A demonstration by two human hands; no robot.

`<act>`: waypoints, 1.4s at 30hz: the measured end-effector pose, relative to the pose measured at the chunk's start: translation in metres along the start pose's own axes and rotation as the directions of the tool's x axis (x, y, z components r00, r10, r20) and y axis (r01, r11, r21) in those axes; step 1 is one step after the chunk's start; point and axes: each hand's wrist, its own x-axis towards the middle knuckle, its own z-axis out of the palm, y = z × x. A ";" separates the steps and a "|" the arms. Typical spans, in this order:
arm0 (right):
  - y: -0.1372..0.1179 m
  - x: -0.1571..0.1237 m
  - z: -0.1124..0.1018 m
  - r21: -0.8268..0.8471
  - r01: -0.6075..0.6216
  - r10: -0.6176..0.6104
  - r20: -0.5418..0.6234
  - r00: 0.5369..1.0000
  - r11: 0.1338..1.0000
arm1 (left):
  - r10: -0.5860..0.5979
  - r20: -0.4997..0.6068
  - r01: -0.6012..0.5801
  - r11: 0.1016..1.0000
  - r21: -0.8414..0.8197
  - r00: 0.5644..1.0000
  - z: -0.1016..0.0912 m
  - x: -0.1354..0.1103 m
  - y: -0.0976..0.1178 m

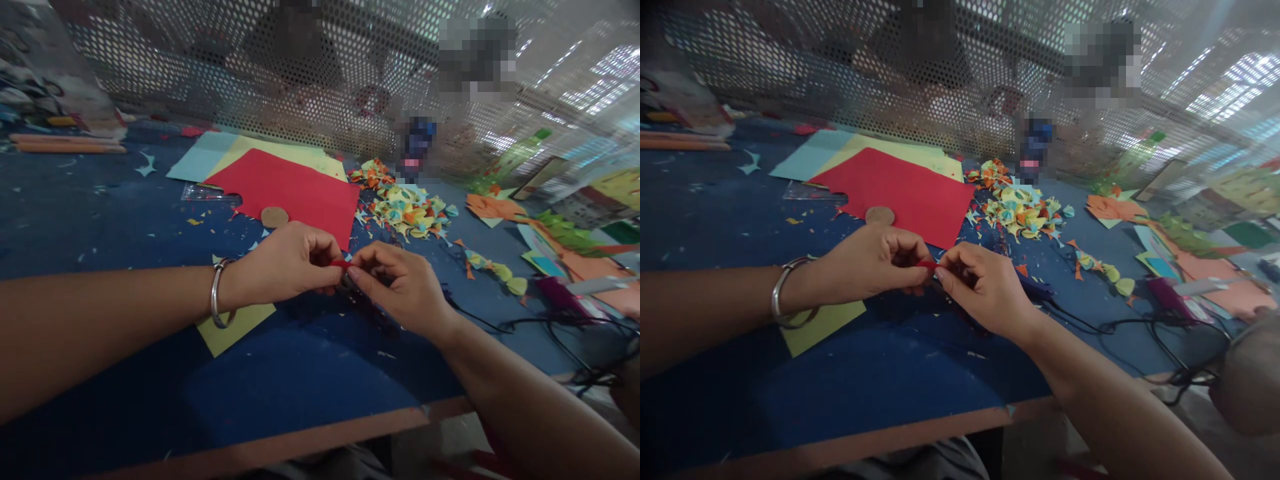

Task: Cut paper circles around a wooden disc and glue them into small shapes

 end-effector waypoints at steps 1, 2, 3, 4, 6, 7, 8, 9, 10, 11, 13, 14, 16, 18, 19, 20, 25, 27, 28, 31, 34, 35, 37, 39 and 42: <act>0.000 0.000 0.000 -0.001 -0.001 0.001 0.004 1.000 1.000 | -0.005 0.013 0.005 1.000 0.000 1.000 -0.001 0.001 0.000; 0.001 0.000 0.000 0.002 -0.005 0.005 0.010 1.000 1.000 | -0.014 0.026 0.014 1.000 0.000 1.000 -0.003 0.001 -0.001; 0.001 0.000 0.000 0.008 -0.010 0.010 0.014 1.000 1.000 | -0.026 0.035 0.026 1.000 -0.001 0.999 -0.005 0.001 -0.001; 0.001 -0.001 0.000 0.014 -0.014 0.013 0.015 1.000 1.000 | -0.037 0.037 0.037 0.999 -0.002 0.999 -0.006 0.002 -0.001; 0.002 -0.001 -0.001 0.021 -0.020 0.020 0.009 1.000 1.000 | -0.047 0.025 0.047 0.999 0.003 0.999 -0.008 0.002 -0.001; 0.001 -0.001 -0.001 0.020 -0.021 0.021 0.004 1.000 1.000 | -0.040 0.016 0.040 0.999 0.008 0.999 -0.008 0.002 -0.001; 0.001 -0.001 -0.001 0.020 -0.019 0.019 0.001 1.000 1.000 | -0.026 0.010 0.026 1.000 0.018 1.000 -0.008 0.002 -0.001; 0.001 -0.001 -0.001 0.017 -0.015 0.015 0.000 1.000 1.000 | -0.006 0.005 0.006 0.999 0.032 1.000 -0.007 0.002 -0.001; 0.000 -0.001 -0.001 0.010 -0.009 0.009 0.000 1.000 1.000 | 0.012 0.002 -0.012 0.999 0.048 1.000 -0.005 0.001 0.000; -0.001 0.000 -0.001 -0.003 0.000 0.000 0.001 1.000 1.000 | 0.029 -0.002 -0.029 0.997 0.065 1.000 -0.004 0.001 0.000; -0.003 0.001 0.000 -0.032 0.016 -0.016 -0.002 1.000 0.999 | 0.063 -0.016 -0.061 0.993 0.096 0.998 0.000 0.001 0.001; -0.004 0.001 0.000 -0.045 0.019 -0.020 -0.005 1.000 0.999 | 0.079 -0.023 -0.076 0.991 0.108 0.997 0.001 0.000 0.002; -0.006 0.001 0.001 -0.056 0.022 -0.023 -0.017 1.000 0.998 | 0.104 -0.033 -0.100 0.988 0.119 0.994 0.003 -0.001 0.003; -0.007 0.000 0.001 -0.060 0.023 -0.025 -0.032 0.999 0.998 | 0.107 -0.031 -0.103 0.988 0.112 0.994 0.003 -0.001 0.005; -0.007 -0.001 0.001 -0.062 0.025 -0.028 -0.043 0.999 0.998 | 0.098 -0.028 -0.094 0.991 0.098 0.995 0.003 -0.002 0.005; -0.006 -0.001 0.001 -0.064 0.027 -0.030 -0.053 0.998 0.998 | 0.083 -0.024 -0.081 0.994 0.077 0.996 0.003 -0.002 0.005; -0.002 -0.001 0.000 -0.051 0.008 -0.012 -0.072 0.997 0.999 | 0.013 0.000 -0.013 1.000 0.000 1.000 0.000 0.000 0.002; -0.002 0.000 0.000 -0.040 0.000 -0.003 -0.068 0.998 0.999 | 0.003 0.015 -0.003 1.000 -0.015 1.000 -0.001 0.002 0.000; -0.002 0.000 0.000 -0.036 -0.002 -0.001 -0.068 0.998 0.999 | 0.000 0.022 0.001 1.000 -0.021 1.000 -0.002 0.002 -0.001; -0.002 0.000 -0.001 -0.036 -0.019 0.016 -0.076 0.997 0.999 | -0.008 0.024 0.008 1.000 -0.023 1.000 -0.004 0.003 -0.001; 0.000 0.001 -0.001 -0.032 -0.030 0.027 -0.074 0.997 0.999 | -0.005 0.028 0.006 1.000 -0.030 1.000 -0.005 0.003 -0.002; 0.000 0.002 -0.001 -0.027 -0.032 0.030 -0.073 0.997 0.999 | 0.002 0.031 -0.001 1.000 -0.029 1.000 -0.005 0.004 -0.002; 0.003 0.003 -0.001 -0.016 -0.036 0.035 -0.074 0.997 0.999 | 0.024 0.025 -0.024 1.000 -0.002 0.999 -0.004 0.004 -0.003; 0.005 0.004 -0.001 -0.010 -0.044 0.043 -0.077 0.996 0.999 | 0.056 -0.001 -0.055 0.996 0.075 0.998 -0.003 0.003 -0.001; 0.007 0.005 -0.003 0.005 -0.057 0.057 -0.096 0.994 0.998 | 0.118 -0.034 -0.107 0.969 0.224 0.992 0.000 0.002 0.004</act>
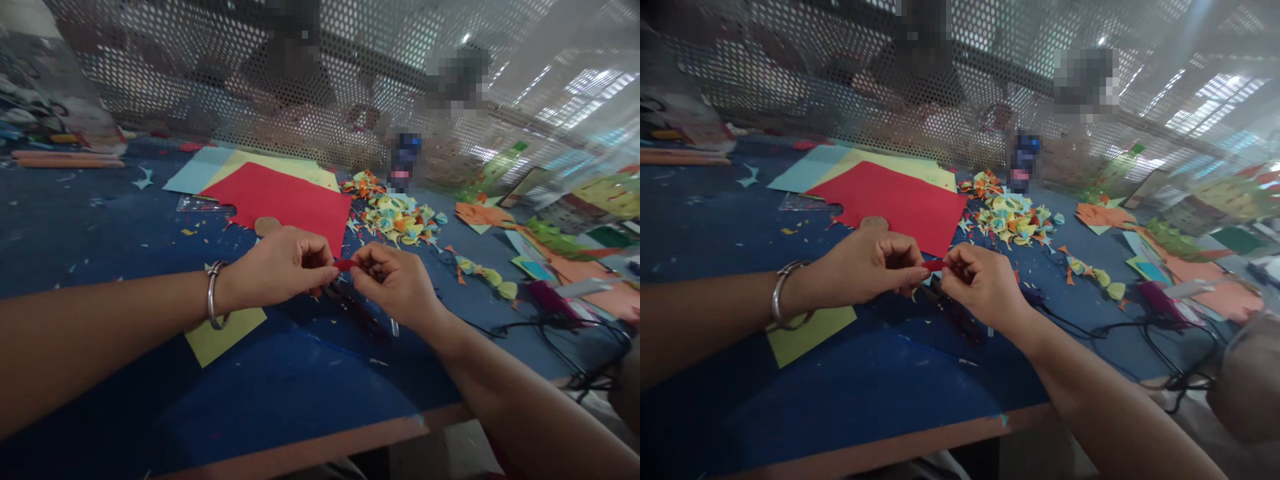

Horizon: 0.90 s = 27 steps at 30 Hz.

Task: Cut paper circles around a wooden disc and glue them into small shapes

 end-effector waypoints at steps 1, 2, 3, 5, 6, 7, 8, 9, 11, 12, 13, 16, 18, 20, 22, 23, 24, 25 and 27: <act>0.000 0.000 -0.001 0.009 -0.009 0.009 -0.008 1.000 1.000 | 0.020 -0.014 -0.020 0.999 0.043 1.000 0.000 0.000 0.002; 0.000 0.000 -0.001 0.022 -0.018 0.018 -0.015 1.000 1.000 | 0.038 -0.029 -0.035 0.996 0.079 0.999 0.001 0.000 0.004; 0.001 0.001 -0.001 0.038 -0.026 0.026 -0.020 0.999 0.999 | 0.049 -0.042 -0.044 0.993 0.107 0.998 0.001 0.000 0.006; 0.001 0.001 -0.001 0.065 -0.035 0.037 -0.022 0.999 0.997 | 0.052 -0.066 -0.043 0.990 0.133 0.996 0.002 -0.001 0.008; 0.001 0.001 -0.001 0.075 -0.036 0.038 -0.020 0.999 0.997 | 0.044 -0.073 -0.034 0.990 0.136 0.996 0.002 -0.001 0.009; 0.001 0.001 0.000 0.082 -0.036 0.038 -0.020 0.999 0.996 | 0.032 -0.079 -0.021 0.990 0.136 0.996 0.001 -0.002 0.010; 0.001 0.001 0.000 0.085 -0.037 0.039 -0.022 0.999 0.996 | 0.022 -0.086 -0.010 0.991 0.136 0.996 0.001 -0.003 0.011; 0.002 0.001 0.001 0.086 -0.037 0.039 -0.023 0.999 0.996 | 0.014 -0.097 -0.001 0.990 0.138 0.995 0.001 -0.004 0.013; 0.001 0.000 0.001 0.085 -0.037 0.039 -0.028 0.999 0.996 | 0.000 -0.120 0.017 0.989 0.146 0.993 0.001 -0.006 0.015; 0.001 0.000 0.001 0.088 -0.036 0.039 -0.028 0.999 0.995 | -0.004 -0.126 0.022 0.989 0.146 0.992 0.002 -0.008 0.016; 0.001 0.000 0.001 0.092 -0.035 0.037 -0.029 0.999 0.995 | -0.006 -0.129 0.025 0.989 0.146 0.992 0.003 -0.009 0.017; 0.000 -0.002 0.001 0.106 -0.025 0.027 -0.010 1.000 0.994 | -0.006 -0.137 0.026 0.989 0.147 0.991 0.006 -0.013 0.017; -0.001 -0.002 0.002 0.100 -0.020 0.019 0.007 1.000 0.995 | -0.005 -0.151 0.027 0.988 0.150 0.989 0.007 -0.016 0.015; -0.002 -0.003 0.003 0.088 -0.019 0.017 0.023 1.000 0.996 | -0.011 -0.149 0.031 0.990 0.138 0.989 0.008 -0.019 0.013; -0.001 -0.002 0.003 0.079 -0.024 0.021 0.038 0.999 0.997 | -0.026 -0.122 0.039 0.993 0.109 0.992 0.008 -0.021 0.010; -0.001 -0.002 0.004 0.076 -0.027 0.024 0.048 0.999 0.997 | -0.039 -0.104 0.049 0.994 0.096 0.994 0.008 -0.022 0.008; -0.001 -0.001 0.004 0.075 -0.032 0.027 0.061 0.998 0.997 | -0.053 -0.087 0.060 0.994 0.088 0.995 0.007 -0.023 0.006; 0.000 -0.001 0.004 0.074 -0.037 0.031 0.078 0.996 0.997 | -0.062 -0.075 0.069 0.994 0.090 0.995 0.007 -0.024 0.004; 0.001 0.000 0.004 0.074 -0.055 0.045 0.126 0.991 0.996 | -0.057 -0.067 0.065 0.990 0.129 0.996 0.007 -0.025 0.001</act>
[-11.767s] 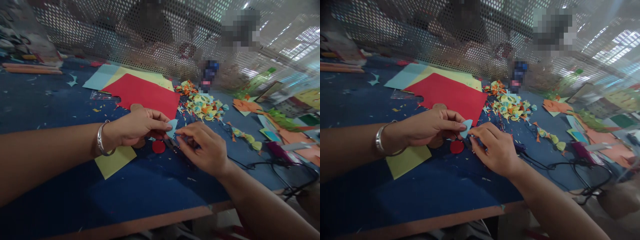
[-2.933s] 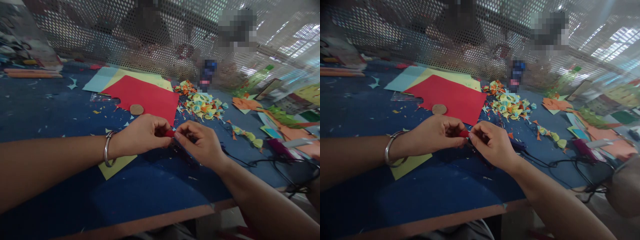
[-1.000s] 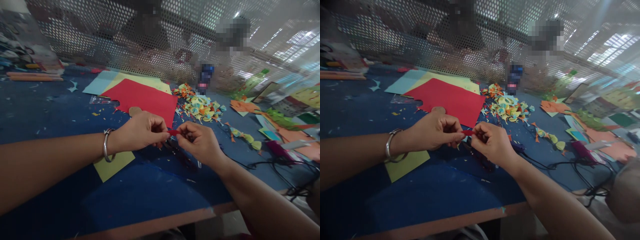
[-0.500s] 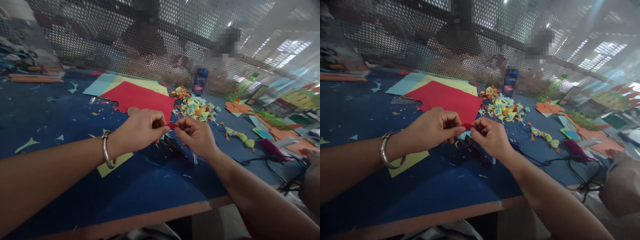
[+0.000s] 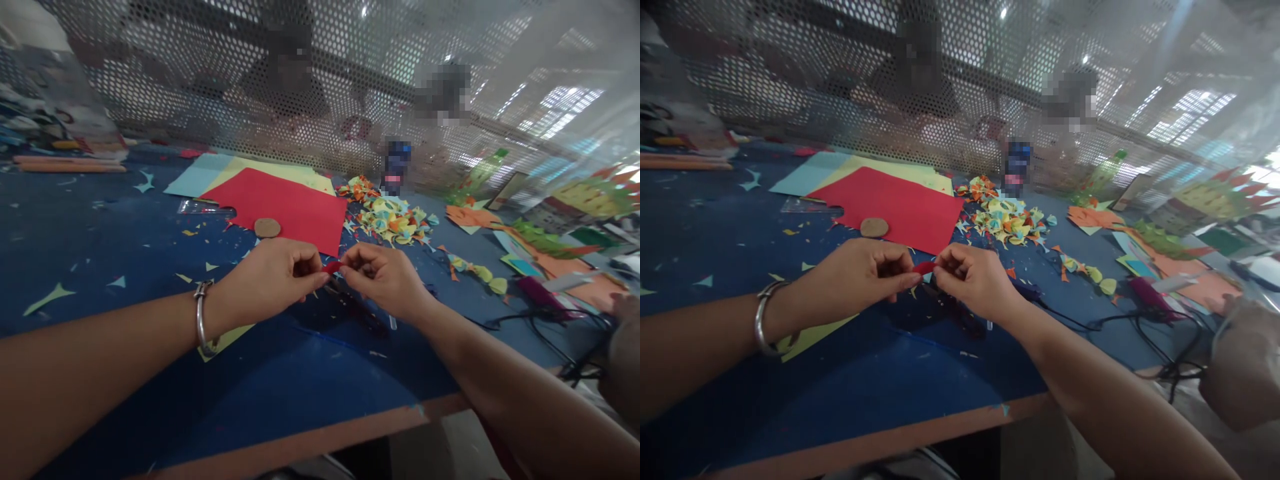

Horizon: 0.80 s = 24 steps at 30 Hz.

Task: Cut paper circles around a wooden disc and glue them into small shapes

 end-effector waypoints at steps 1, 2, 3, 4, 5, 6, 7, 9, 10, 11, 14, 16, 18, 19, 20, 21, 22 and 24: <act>0.000 0.000 -0.001 0.004 -0.011 0.011 0.027 1.000 1.000 | 0.014 -0.007 -0.014 0.999 0.029 1.000 0.000 0.000 -0.001; -0.001 0.001 -0.001 0.008 -0.022 0.022 0.052 0.998 1.000 | 0.038 -0.023 -0.036 0.998 0.061 0.999 0.001 0.000 -0.001; -0.003 0.001 -0.002 0.011 -0.029 0.028 0.075 0.997 1.000 | 0.069 -0.047 -0.065 0.994 0.089 0.997 0.001 -0.001 -0.001; -0.005 0.001 -0.003 0.010 -0.032 0.031 0.097 0.995 0.999 | 0.104 -0.076 -0.095 0.989 0.111 0.992 0.002 -0.001 0.000; -0.007 0.002 -0.004 0.006 -0.029 0.029 0.116 0.993 1.000 | 0.137 -0.108 -0.123 0.984 0.125 0.985 0.002 -0.001 0.001; -0.010 0.002 -0.006 0.000 -0.022 0.022 0.130 0.991 1.000 | 0.166 -0.137 -0.148 0.980 0.131 0.977 0.003 -0.001 0.002; -0.013 0.003 -0.007 -0.010 -0.014 0.015 0.143 0.990 1.000 | 0.188 -0.159 -0.168 0.977 0.131 0.969 0.003 -0.002 0.004; -0.019 0.004 -0.009 -0.032 0.007 -0.002 0.153 0.988 0.999 | 0.207 -0.177 -0.190 0.976 0.110 0.962 0.003 -0.002 0.006; -0.021 0.004 -0.009 -0.042 0.020 -0.013 0.150 0.989 0.999 | 0.208 -0.179 -0.193 0.977 0.095 0.962 0.004 -0.002 0.007; -0.022 0.005 -0.010 -0.053 0.035 -0.027 0.145 0.989 0.998 | 0.204 -0.180 -0.193 0.978 0.080 0.962 0.004 -0.001 0.007; -0.022 0.005 -0.009 -0.082 0.080 -0.070 0.124 0.990 0.993 | 0.177 -0.190 -0.172 0.984 0.044 0.966 0.006 -0.001 0.007; -0.019 0.004 -0.007 -0.101 0.103 -0.091 0.116 0.989 0.990 | 0.155 -0.183 -0.152 0.988 0.030 0.971 0.007 -0.001 0.007; -0.016 0.002 -0.006 -0.117 0.123 -0.110 0.108 0.988 0.985 | 0.144 -0.163 -0.143 0.990 0.020 0.976 0.009 -0.001 0.005; -0.014 0.002 -0.005 -0.127 0.134 -0.122 0.104 0.987 0.983 | 0.142 -0.156 -0.140 0.990 0.019 0.978 0.009 -0.001 0.005; -0.013 0.001 -0.006 -0.135 0.147 -0.135 0.097 0.986 0.980 | 0.142 -0.154 -0.140 0.990 0.023 0.978 0.010 -0.001 0.004; -0.011 0.000 -0.007 -0.141 0.160 -0.148 0.089 0.985 0.977 | 0.145 -0.156 -0.142 0.989 0.031 0.977 0.010 0.000 0.004; -0.011 -0.002 -0.008 -0.144 0.170 -0.159 0.080 0.984 0.975 | 0.153 -0.161 -0.148 0.988 0.044 0.975 0.011 0.000 0.003; -0.011 -0.005 -0.013 -0.134 0.177 -0.173 0.041 0.984 0.975 | 0.172 -0.187 -0.160 0.984 0.078 0.967 0.011 0.001 0.003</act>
